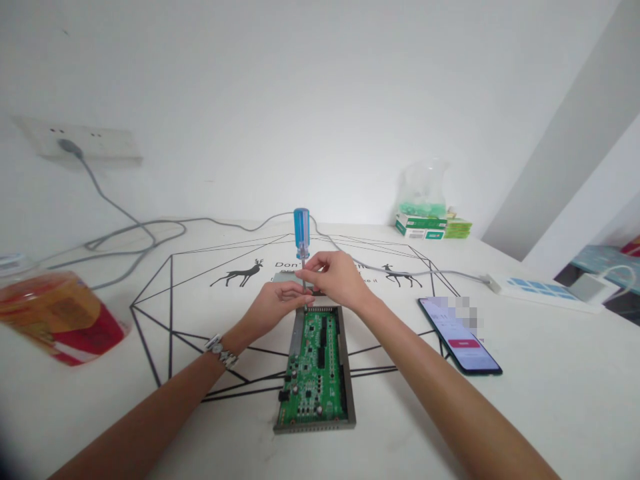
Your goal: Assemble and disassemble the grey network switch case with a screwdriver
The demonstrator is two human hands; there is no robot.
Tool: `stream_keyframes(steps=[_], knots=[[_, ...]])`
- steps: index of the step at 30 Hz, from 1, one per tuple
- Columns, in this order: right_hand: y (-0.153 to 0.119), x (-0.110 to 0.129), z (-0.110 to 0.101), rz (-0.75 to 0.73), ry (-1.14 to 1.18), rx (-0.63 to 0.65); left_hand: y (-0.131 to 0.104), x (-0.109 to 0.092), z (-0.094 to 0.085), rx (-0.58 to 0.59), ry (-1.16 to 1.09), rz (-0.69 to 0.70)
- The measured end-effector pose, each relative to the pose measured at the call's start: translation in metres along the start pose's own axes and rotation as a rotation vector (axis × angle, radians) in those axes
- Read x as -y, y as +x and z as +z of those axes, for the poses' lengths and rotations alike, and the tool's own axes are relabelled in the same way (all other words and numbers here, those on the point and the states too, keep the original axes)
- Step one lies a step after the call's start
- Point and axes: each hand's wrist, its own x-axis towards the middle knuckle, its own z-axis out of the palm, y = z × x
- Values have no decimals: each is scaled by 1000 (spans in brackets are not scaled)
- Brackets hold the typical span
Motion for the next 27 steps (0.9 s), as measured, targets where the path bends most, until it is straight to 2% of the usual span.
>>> stream_keyframes(steps=[4, 8, 14, 19, 22, 25, 27], knots=[[0, 3, -8, 12, -4, 44, 0, -3, -10, -24, 47, -14], [-1, 4, -7, 28, 14, 86, 0, -6, -15, -11, 109, 7], [-2, 2, 0, -48, -40, 87, -1, -6, -6, -10, 151, 76], [-4, -1, 5, -86, -6, 121, -2, -4, 4, 9, 50, 91], [-4, -2, 6, -80, 6, 90, -1, -3, 4, 11, 4, 64], [-2, -4, 3, -53, -10, 15, -1, -5, 1, 8, 24, 43], [0, -4, 0, -25, 0, 14, 0, -7, -2, 7, 54, 33]])
